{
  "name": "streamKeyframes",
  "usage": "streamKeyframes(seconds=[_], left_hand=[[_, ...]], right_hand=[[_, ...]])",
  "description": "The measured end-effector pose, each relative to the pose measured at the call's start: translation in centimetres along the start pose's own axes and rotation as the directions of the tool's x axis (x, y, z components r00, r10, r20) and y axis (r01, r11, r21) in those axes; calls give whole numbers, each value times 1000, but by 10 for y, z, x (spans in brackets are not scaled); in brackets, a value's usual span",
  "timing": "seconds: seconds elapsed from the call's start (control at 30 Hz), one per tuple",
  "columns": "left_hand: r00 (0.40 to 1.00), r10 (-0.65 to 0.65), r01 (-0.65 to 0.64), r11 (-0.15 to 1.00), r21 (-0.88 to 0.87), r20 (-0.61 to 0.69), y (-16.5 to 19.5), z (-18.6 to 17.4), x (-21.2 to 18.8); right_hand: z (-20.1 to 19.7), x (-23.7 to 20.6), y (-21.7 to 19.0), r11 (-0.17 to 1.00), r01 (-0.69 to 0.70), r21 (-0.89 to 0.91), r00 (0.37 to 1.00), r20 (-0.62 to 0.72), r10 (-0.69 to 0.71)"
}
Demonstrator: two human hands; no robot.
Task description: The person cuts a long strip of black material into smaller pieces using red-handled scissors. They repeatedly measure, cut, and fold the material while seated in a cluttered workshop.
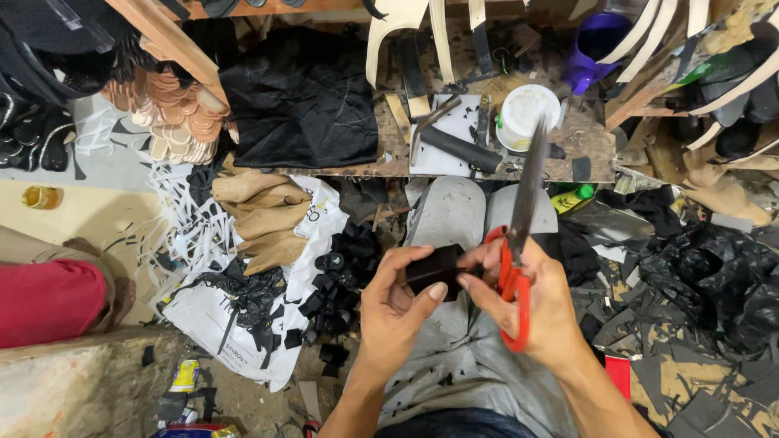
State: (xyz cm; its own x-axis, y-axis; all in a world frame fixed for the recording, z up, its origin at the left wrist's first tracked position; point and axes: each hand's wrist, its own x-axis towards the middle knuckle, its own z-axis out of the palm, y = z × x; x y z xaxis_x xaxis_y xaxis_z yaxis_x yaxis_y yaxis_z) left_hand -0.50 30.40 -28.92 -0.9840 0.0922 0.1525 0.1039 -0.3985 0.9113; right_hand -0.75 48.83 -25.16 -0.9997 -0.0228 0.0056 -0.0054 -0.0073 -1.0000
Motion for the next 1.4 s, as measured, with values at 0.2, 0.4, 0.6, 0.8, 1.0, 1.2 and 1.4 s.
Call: streamKeyframes(seconds=[0.2,0.4,0.6,0.8,1.0,1.2,1.4], left_hand=[[999,11,-8,998,68,-45,7,0,1],[1000,-1,3,998,64,-31,-1,2,0],[973,-151,120,977,-176,-176,1,-15,9],[978,-94,64,984,-165,-184,1,-19,11],[980,-101,84,991,-108,-169,-1,-10,6],[978,-96,76,991,-110,-185,0,-8,0],[981,-95,78,991,-105,-166,1,-9,1]], right_hand=[[3,0,-2,995,85,55,996,-35,-83],[2,1,6,998,22,60,993,-113,-15],[-16,-4,9,916,-18,-400,996,74,52],[-11,-12,12,541,249,-804,967,177,-182],[-1,-13,5,446,137,-885,990,114,-77],[1,-16,-1,533,262,-805,964,196,-179],[-1,-16,-2,542,-9,-841,973,117,198]])
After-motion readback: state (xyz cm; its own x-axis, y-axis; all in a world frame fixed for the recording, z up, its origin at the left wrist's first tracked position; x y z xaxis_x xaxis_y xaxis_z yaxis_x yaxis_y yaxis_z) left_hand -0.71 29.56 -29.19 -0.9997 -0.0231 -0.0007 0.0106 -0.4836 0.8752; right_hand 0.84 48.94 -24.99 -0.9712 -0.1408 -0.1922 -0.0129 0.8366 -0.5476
